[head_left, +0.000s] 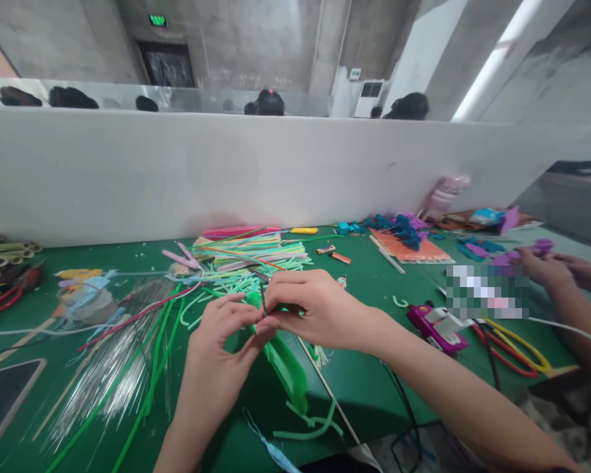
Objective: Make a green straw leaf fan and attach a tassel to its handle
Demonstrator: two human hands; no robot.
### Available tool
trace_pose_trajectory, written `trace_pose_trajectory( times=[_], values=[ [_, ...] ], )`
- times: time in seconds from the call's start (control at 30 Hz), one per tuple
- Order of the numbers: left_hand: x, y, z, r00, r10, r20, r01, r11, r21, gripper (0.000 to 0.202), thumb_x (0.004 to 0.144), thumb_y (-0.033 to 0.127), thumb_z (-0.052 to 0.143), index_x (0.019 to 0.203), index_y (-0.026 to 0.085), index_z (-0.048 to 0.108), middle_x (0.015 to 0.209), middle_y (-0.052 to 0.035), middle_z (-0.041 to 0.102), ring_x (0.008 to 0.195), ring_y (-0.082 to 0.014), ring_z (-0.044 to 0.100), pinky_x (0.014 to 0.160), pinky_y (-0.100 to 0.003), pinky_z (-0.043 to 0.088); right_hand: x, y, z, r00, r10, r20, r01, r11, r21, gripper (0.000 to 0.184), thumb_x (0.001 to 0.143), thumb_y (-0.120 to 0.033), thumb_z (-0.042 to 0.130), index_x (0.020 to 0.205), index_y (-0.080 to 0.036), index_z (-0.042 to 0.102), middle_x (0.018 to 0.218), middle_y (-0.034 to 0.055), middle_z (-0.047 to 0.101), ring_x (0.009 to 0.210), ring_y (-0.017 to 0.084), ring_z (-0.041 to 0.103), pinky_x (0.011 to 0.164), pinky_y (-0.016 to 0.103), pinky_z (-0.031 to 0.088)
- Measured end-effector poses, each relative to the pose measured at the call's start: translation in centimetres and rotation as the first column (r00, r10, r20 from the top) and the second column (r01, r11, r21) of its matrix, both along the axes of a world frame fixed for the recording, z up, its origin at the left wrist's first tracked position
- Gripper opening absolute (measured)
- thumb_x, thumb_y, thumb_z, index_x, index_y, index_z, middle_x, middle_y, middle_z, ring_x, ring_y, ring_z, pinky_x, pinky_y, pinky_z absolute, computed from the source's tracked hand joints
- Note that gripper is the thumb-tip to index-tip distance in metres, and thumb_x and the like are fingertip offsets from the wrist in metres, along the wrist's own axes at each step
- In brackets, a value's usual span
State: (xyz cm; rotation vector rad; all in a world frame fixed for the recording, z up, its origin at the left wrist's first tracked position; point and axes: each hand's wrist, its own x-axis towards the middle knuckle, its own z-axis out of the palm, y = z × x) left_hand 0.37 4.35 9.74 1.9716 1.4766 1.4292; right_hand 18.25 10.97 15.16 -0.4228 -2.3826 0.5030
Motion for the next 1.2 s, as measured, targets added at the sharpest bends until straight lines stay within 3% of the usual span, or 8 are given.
trace_pose_trajectory(
  times=[0.17,0.27,0.4,0.47,0.73,0.87,1.03,1.2],
  values=[
    [0.3,-0.5,0.3,0.998,0.062,0.022,-0.061,0.998,-0.028,0.004,0.08,0.025,0.071,0.082,0.026,0.068,0.092,-0.0005,0.074,0.101,-0.0241,0.065,0.089,-0.037,0.052,-0.5,-0.5,-0.3,0.997,-0.049,-0.056,0.049,0.999,0.0,0.024,0.089,-0.031,0.073,0.074,-0.016,0.061,0.074,-0.0006,0.059,0.067,0.011,0.053,0.06,0.022,0.041],
    [-0.2,-0.5,0.1,0.999,0.041,0.012,-0.041,0.999,0.03,0.008,0.08,0.021,0.07,0.075,0.027,0.069,0.082,0.001,0.074,0.1,-0.023,0.065,0.085,-0.033,0.053,-0.3,-0.6,-0.1,0.998,-0.05,-0.039,0.049,0.999,-0.023,0.022,0.086,-0.028,0.077,0.076,-0.015,0.062,0.076,-0.0001,0.06,0.068,0.012,0.054,0.061,0.023,0.042],
    [-0.6,-0.4,-0.2,0.998,0.058,0.009,-0.059,0.996,0.072,0.009,0.081,0.023,0.074,0.076,0.029,0.071,0.078,0.0029,0.073,0.097,-0.0208,0.064,0.085,-0.03,0.053,0.2,-0.5,0.3,0.999,0.042,0.016,-0.04,0.994,-0.105,0.002,0.09,-0.015,0.07,0.089,-0.014,0.068,0.087,0.0034,0.066,0.078,0.013,0.061,0.069,0.023,0.046],
    [-0.5,-0.5,-0.2,0.998,0.051,0.019,-0.053,0.996,0.068,0.009,0.082,0.024,0.075,0.075,0.029,0.072,0.076,0.0036,0.072,0.097,-0.0198,0.064,0.084,-0.029,0.053,0.3,-0.4,0.4,0.998,0.069,0.01,-0.067,0.991,-0.114,0.003,0.091,-0.012,0.068,0.088,-0.014,0.069,0.086,0.0035,0.066,0.076,0.012,0.06,0.069,0.024,0.047],
    [0.0,-0.5,0.3,0.998,0.054,0.042,-0.056,0.997,0.057,0.01,0.082,0.025,0.074,0.074,0.028,0.069,0.077,0.0047,0.071,0.097,-0.0184,0.065,0.084,-0.027,0.052,0.0,-0.7,0.2,0.996,-0.032,-0.088,0.022,0.994,-0.11,0.02,0.088,-0.029,0.075,0.078,-0.016,0.064,0.076,-0.0002,0.063,0.072,0.012,0.056,0.065,0.024,0.045],
    [-0.3,0.0,-0.2,0.999,0.009,0.036,-0.013,0.991,0.135,0.011,0.082,0.02,0.074,0.081,0.03,0.072,0.08,0.0055,0.074,0.096,-0.0174,0.064,0.082,-0.025,0.052,0.2,-0.6,0.1,0.999,0.023,-0.024,-0.026,0.988,-0.152,0.011,0.089,-0.025,0.073,0.088,-0.016,0.067,0.088,0.0032,0.066,0.076,0.013,0.059,0.065,0.023,0.047],
    [0.0,-0.1,-0.4,0.999,0.052,-0.012,-0.05,0.991,0.125,0.005,0.085,0.026,0.074,0.084,0.031,0.074,0.081,0.0046,0.076,0.101,-0.019,0.064,0.087,-0.028,0.053,0.1,-0.6,-0.3,0.998,-0.002,-0.068,0.001,1.0,-0.017,0.011,0.093,-0.011,0.064,0.082,-0.013,0.066,0.079,0.0025,0.064,0.072,0.012,0.058,0.065,0.023,0.046],
    [0.2,-0.5,0.2,0.998,0.059,-0.023,-0.055,0.99,0.129,0.005,0.082,0.022,0.073,0.081,0.027,0.072,0.081,0.0024,0.075,0.101,-0.0207,0.065,0.087,-0.03,0.054,-0.4,-0.7,-0.7,0.992,-0.059,-0.112,0.064,0.997,0.035,0.025,0.092,-0.029,0.07,0.073,-0.015,0.061,0.072,-0.0004,0.06,0.065,0.011,0.054,0.058,0.021,0.041]
  ],
)
